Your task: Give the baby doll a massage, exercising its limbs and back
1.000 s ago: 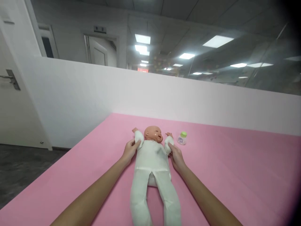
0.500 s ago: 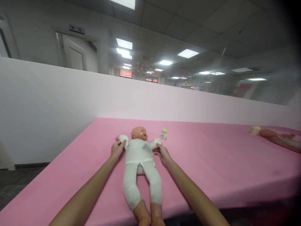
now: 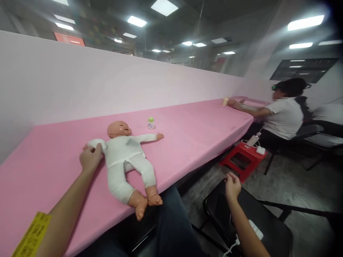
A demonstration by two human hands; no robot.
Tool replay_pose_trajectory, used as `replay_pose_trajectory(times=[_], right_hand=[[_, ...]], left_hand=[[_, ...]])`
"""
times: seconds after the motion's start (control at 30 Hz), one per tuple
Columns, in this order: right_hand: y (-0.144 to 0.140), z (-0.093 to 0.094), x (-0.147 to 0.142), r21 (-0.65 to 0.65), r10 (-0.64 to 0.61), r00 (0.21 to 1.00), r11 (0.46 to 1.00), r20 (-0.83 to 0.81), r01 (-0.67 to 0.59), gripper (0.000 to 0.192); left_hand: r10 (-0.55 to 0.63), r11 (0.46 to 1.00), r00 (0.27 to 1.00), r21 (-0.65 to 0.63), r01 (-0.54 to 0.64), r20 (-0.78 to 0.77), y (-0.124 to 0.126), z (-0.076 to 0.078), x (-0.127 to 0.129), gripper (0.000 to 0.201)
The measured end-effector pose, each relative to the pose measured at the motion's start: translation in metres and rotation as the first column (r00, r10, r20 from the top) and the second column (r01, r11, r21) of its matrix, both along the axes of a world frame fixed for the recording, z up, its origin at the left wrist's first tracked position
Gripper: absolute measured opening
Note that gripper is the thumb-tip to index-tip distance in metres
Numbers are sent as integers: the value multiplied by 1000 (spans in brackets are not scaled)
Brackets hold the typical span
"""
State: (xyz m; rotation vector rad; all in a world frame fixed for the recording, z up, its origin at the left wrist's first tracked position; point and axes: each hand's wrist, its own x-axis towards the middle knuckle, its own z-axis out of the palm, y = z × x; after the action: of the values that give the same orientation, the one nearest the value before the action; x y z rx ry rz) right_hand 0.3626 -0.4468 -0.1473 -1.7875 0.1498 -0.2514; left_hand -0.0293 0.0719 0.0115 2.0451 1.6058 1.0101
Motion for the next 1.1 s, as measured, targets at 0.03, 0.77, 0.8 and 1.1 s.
replay_pose_trajectory(times=[0.03,0.77,0.8,1.1], right_hand=[[-20,-19,-8,-74,-38,998,997,-47,34,57],[-45,-148,-63,-522,-225,969,841,-106,139,63],[-45,-150,-64,-504,-232,969,849,-84,160,62],[-48,-155,-60,-605,-250,968,776,-41,175,68]], left_hand=[[18,1000,999,-1,-18,-28,2,0,1,44],[34,997,990,-69,-44,-135,10,4,3,40],[37,996,989,-70,-48,-143,10,4,3,40],[-13,1000,997,-5,13,-80,10,0,-1,42]])
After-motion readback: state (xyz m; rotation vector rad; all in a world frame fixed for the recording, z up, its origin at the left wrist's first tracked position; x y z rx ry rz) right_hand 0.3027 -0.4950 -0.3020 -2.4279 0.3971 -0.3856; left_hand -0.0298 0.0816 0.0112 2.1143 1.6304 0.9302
